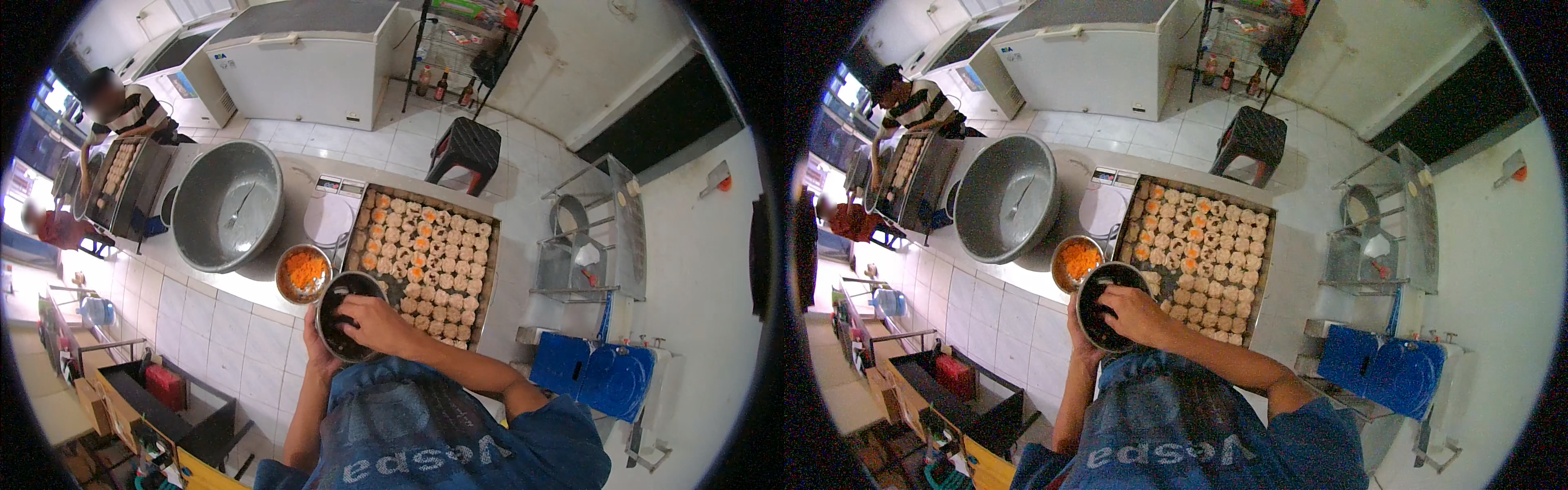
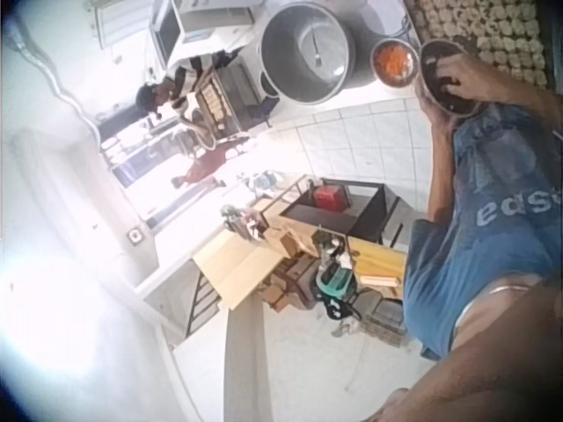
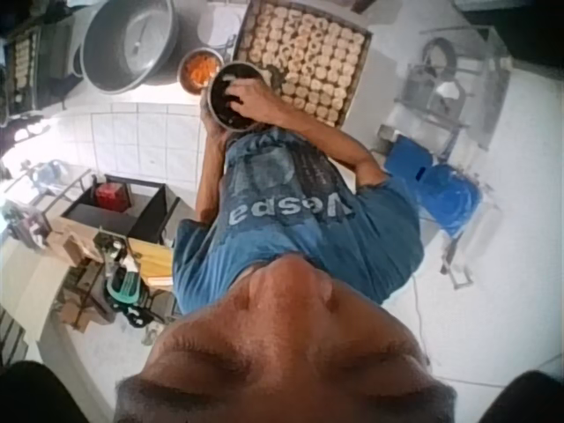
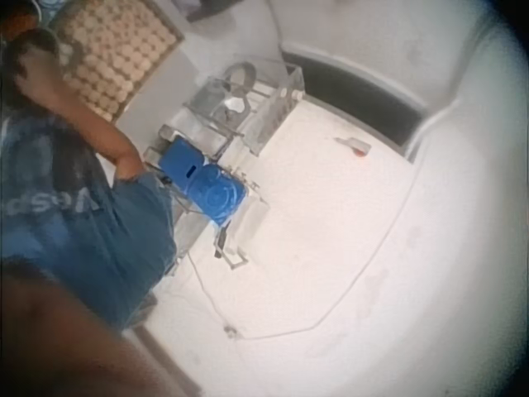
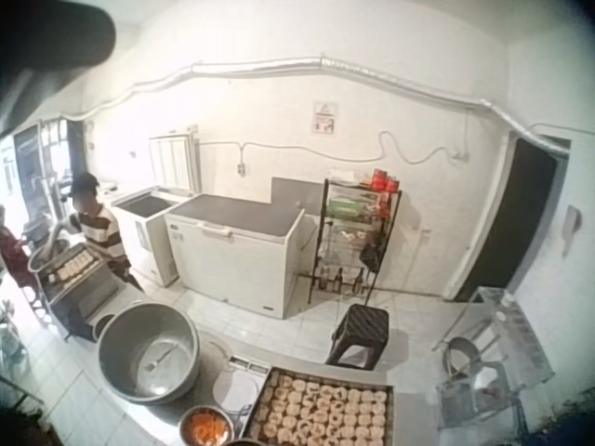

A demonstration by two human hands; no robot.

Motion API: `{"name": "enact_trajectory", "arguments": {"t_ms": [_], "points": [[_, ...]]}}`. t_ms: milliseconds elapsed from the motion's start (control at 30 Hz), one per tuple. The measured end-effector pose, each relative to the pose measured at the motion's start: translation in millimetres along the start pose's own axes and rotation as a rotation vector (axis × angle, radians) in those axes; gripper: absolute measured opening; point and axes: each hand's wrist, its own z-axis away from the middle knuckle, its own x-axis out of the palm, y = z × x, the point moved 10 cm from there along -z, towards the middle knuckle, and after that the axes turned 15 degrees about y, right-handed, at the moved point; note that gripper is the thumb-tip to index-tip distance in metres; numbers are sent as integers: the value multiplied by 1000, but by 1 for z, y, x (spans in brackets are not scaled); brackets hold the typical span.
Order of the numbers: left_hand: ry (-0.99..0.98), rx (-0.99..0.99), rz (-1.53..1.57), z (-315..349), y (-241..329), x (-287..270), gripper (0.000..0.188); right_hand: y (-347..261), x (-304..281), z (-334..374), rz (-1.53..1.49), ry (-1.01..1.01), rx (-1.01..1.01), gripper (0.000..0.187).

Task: The person places small dark and orange toppings onto rows of pre-formed sushi rolls arranged on a metal tray. They repeatedly pick toppings from two bowls and place them on individual rolls, then occasionally rub their hands together.

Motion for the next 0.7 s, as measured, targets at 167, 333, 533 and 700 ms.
{"name": "enact_trajectory", "arguments": {"t_ms": [167,333,533,700], "points": [[-8,-1,-2,-5,-3,4,56,1,-9,0,-26,-4,33,22],[-48,-32,8,-7,-5,7,60,3,-26,-3,-65,30,123,22],[-59,-32,10,-10,-6,9,63,12,-25,-4,-117,-11,196,27],[-92,-49,23,-5,-6,18,56,27,-13,2,-468,-92,357,25]]}}
